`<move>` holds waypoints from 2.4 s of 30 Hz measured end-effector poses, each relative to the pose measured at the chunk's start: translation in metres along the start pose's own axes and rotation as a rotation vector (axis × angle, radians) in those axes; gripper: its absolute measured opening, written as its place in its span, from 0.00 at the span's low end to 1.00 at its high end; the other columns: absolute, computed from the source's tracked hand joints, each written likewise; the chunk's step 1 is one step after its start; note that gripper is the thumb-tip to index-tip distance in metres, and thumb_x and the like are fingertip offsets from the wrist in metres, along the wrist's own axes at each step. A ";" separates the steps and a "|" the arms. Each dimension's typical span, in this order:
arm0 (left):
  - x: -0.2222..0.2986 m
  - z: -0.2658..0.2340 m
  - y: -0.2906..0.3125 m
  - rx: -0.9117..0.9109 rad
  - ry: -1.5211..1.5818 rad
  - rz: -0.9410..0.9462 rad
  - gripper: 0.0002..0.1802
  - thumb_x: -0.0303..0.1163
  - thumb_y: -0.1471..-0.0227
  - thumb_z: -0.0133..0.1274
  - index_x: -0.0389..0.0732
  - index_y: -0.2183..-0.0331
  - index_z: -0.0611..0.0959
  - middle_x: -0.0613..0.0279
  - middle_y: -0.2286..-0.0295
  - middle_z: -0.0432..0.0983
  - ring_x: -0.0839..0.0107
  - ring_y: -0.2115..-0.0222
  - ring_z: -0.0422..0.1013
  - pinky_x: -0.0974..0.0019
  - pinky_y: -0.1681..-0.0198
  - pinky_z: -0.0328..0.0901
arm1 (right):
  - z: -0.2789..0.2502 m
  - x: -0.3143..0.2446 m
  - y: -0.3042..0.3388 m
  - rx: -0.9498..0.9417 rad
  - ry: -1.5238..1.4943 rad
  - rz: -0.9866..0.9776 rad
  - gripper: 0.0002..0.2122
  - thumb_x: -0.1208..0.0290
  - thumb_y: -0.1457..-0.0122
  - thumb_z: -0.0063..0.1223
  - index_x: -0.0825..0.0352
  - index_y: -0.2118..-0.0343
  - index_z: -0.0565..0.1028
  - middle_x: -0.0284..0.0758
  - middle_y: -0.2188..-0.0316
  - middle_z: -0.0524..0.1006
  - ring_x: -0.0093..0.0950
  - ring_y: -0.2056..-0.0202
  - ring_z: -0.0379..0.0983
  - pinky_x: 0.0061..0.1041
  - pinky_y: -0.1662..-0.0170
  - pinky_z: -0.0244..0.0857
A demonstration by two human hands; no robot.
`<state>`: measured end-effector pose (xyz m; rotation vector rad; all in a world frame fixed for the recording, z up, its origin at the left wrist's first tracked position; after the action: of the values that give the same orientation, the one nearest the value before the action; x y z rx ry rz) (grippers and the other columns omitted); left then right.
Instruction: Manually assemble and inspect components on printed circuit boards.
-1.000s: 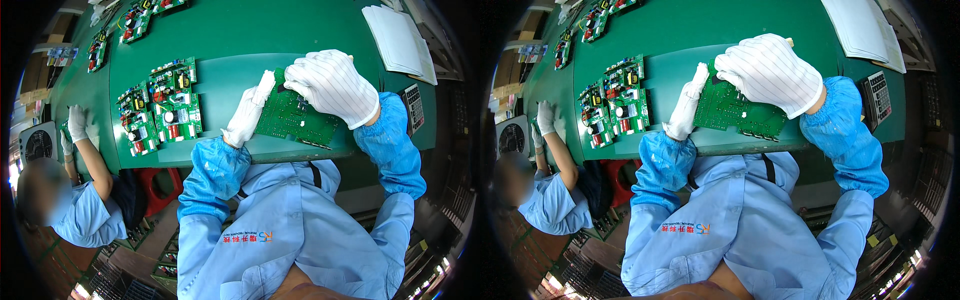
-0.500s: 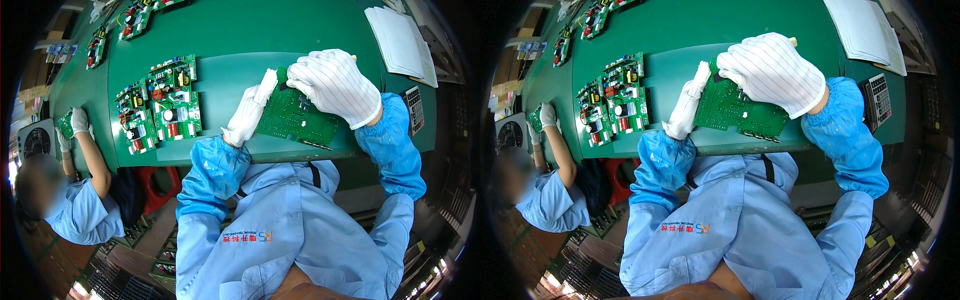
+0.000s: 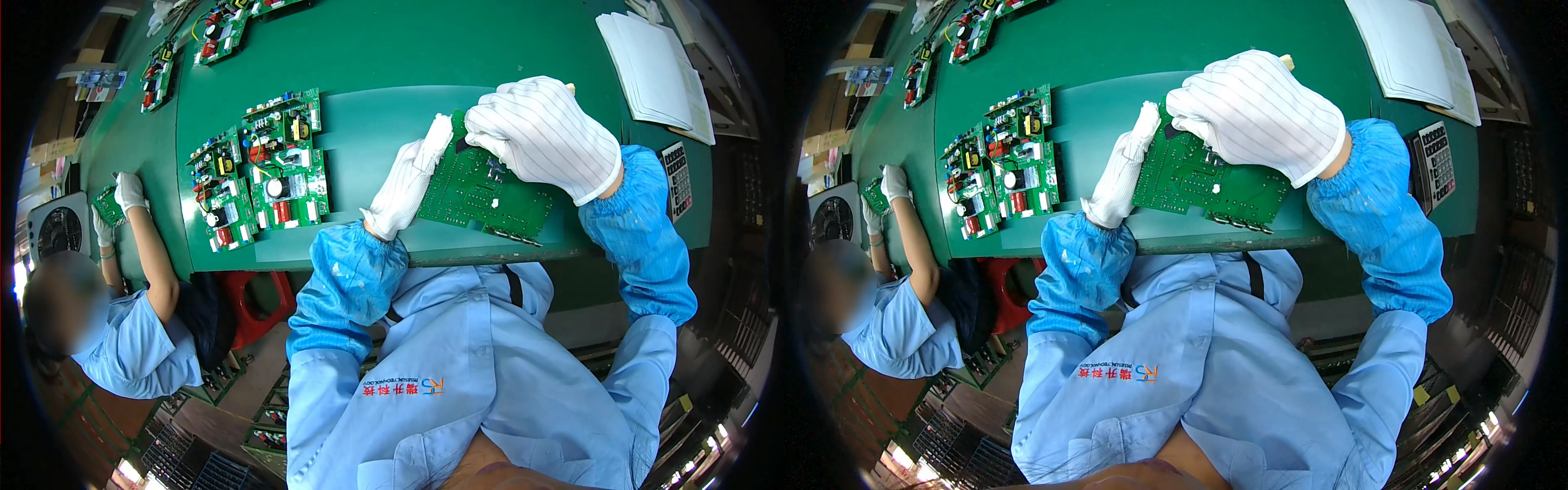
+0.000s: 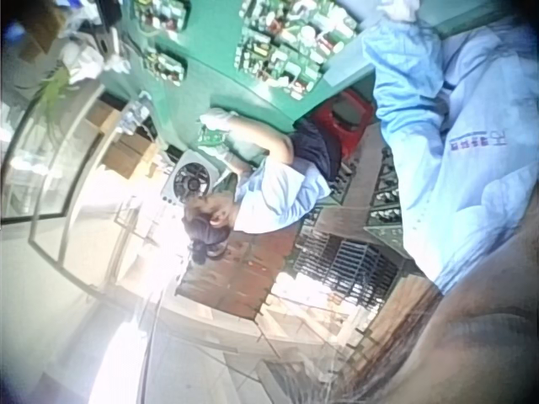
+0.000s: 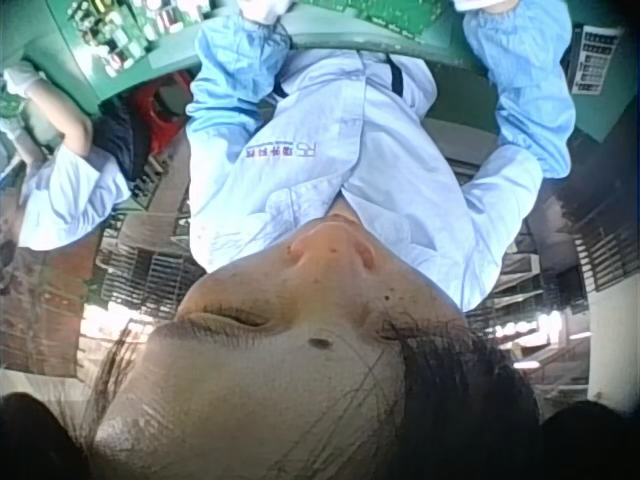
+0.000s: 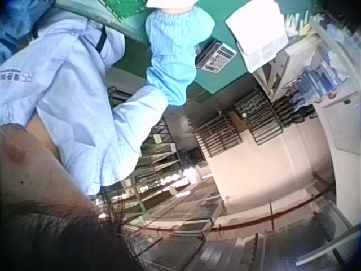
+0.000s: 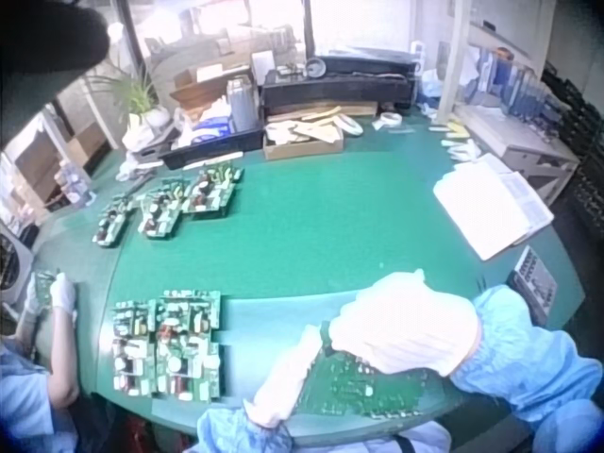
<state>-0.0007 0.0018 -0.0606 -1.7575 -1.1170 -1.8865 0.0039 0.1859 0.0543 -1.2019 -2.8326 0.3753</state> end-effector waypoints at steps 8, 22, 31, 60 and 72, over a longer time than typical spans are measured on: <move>-0.007 0.001 0.003 0.011 -0.185 0.227 0.30 0.25 0.43 0.34 0.44 0.38 0.53 0.47 0.52 0.65 0.53 0.56 0.65 0.61 0.48 0.58 | 0.001 -0.003 0.003 0.093 0.007 0.026 0.08 0.62 0.46 0.51 0.61 0.74 0.72 0.32 0.77 0.73 0.31 0.73 0.71 0.29 0.68 0.63; -0.011 -0.002 -0.001 -0.009 -0.199 0.164 0.30 0.27 0.42 0.34 0.44 0.38 0.52 0.46 0.52 0.65 0.52 0.55 0.64 0.61 0.47 0.57 | 0.002 -0.002 0.002 0.035 -0.017 0.021 0.08 0.62 0.46 0.51 0.61 0.74 0.72 0.32 0.78 0.71 0.31 0.75 0.70 0.30 0.70 0.63; -0.012 0.003 0.001 0.056 -0.092 0.256 0.24 0.37 0.38 0.31 0.38 0.43 0.60 0.46 0.58 0.67 0.54 0.61 0.65 0.60 0.52 0.59 | 0.001 0.000 0.002 0.023 -0.037 -0.004 0.07 0.64 0.48 0.53 0.61 0.72 0.72 0.32 0.78 0.71 0.31 0.75 0.70 0.30 0.70 0.62; -0.011 0.040 0.042 0.397 0.554 0.129 0.28 0.51 0.39 0.34 0.32 0.62 0.74 0.64 0.75 0.67 0.74 0.76 0.59 0.66 0.71 0.59 | -0.010 -0.093 0.066 0.210 -0.478 0.757 0.14 0.77 0.46 0.50 0.64 0.54 0.73 0.37 0.70 0.73 0.34 0.69 0.71 0.31 0.68 0.68; 0.006 0.079 0.085 0.124 1.175 -0.256 0.41 0.60 0.46 0.40 0.37 0.43 0.61 0.53 0.45 0.59 0.57 0.46 0.57 0.52 0.41 0.50 | 0.012 -0.136 0.106 0.075 -0.237 0.765 0.20 0.64 0.47 0.53 0.56 0.49 0.73 0.33 0.65 0.70 0.29 0.65 0.69 0.26 0.69 0.64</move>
<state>0.1125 0.0062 -0.0339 -0.2245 -0.9095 -2.3330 0.1719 0.1570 0.0257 -2.3182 -2.3607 0.6703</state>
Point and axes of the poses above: each hand's wrist, its own y-axis away from the middle knuckle, its own z-axis out of the palm, x = y × z, the point moved 2 cm from there along -y, towards the middle knuckle
